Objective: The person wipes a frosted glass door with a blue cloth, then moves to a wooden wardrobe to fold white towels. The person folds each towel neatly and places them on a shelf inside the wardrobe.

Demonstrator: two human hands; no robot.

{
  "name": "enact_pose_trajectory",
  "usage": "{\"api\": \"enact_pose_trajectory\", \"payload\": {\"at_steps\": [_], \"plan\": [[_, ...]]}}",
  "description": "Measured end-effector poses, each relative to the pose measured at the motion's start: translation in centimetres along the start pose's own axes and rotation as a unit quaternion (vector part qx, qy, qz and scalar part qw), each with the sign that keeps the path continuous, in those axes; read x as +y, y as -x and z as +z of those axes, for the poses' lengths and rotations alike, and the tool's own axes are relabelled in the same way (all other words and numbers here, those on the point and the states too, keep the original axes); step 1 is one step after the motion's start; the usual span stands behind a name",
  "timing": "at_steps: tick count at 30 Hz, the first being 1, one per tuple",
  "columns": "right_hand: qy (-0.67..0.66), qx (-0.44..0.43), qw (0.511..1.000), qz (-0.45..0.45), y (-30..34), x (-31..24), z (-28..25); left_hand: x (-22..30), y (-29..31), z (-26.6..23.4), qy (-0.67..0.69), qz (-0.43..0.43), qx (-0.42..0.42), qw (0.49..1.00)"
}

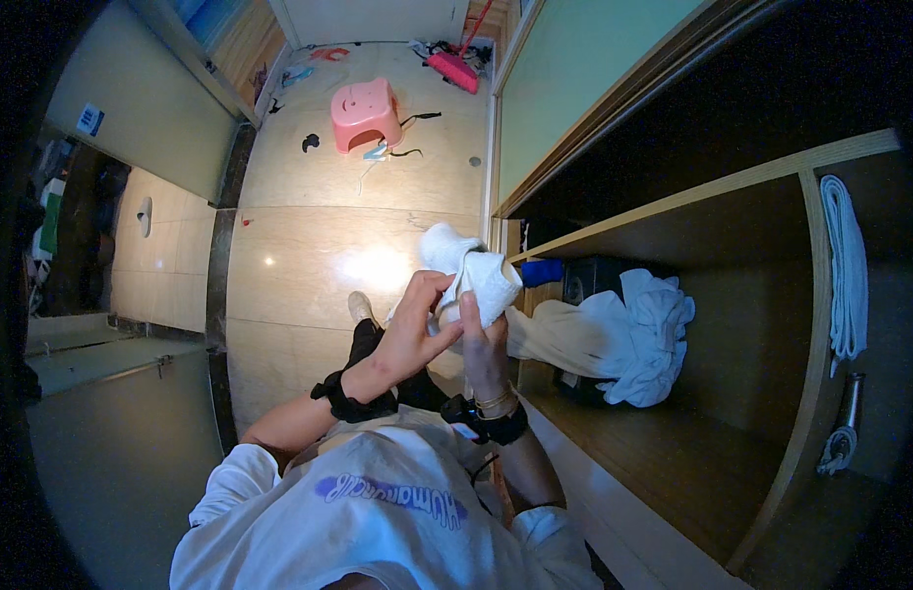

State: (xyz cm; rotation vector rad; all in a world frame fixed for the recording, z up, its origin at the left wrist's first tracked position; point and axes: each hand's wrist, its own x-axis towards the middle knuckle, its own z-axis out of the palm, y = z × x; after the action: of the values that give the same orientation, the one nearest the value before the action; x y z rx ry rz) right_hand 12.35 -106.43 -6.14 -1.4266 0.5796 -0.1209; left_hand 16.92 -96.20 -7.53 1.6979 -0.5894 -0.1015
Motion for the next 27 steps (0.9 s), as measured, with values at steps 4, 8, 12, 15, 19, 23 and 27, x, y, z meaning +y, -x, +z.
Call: {"api": "enact_pose_trajectory", "payload": {"at_steps": [4, 8, 12, 15, 19, 23, 27], "plan": [[-0.006, -0.001, 1.0, 0.014, 0.0, 0.7, 0.2, -1.4, -0.1, -0.5, 0.071, -0.12, -0.011, 0.99], [-0.046, 0.036, 0.998, 0.035, -0.1, 1.1, -0.1, -2.8, -0.1, 0.0, 0.172, -0.22, 0.019, 0.96], [-0.119, 0.072, 0.989, 0.049, -0.4, -0.8, -2.1, -4.1, -1.8, -2.5, 0.297, -0.284, 0.11, 0.905], [-0.1, 0.081, 0.992, 0.006, -0.9, -0.5, -3.8, -4.2, -3.0, -4.1, 0.324, -0.266, 0.138, 0.897], [0.01, 0.105, 0.994, 0.003, -1.2, -0.8, -3.4, -2.5, -2.6, -2.7, 0.323, -0.266, 0.095, 0.903], [0.172, 0.077, 0.981, -0.039, -1.3, 1.3, -1.7, -1.0, -2.1, -0.4, 0.26, -0.239, 0.061, 0.934], [0.238, 0.024, 0.953, -0.187, -1.3, 1.7, 0.1, -1.2, -1.3, 0.9, 0.159, -0.201, 0.039, 0.966]]}}
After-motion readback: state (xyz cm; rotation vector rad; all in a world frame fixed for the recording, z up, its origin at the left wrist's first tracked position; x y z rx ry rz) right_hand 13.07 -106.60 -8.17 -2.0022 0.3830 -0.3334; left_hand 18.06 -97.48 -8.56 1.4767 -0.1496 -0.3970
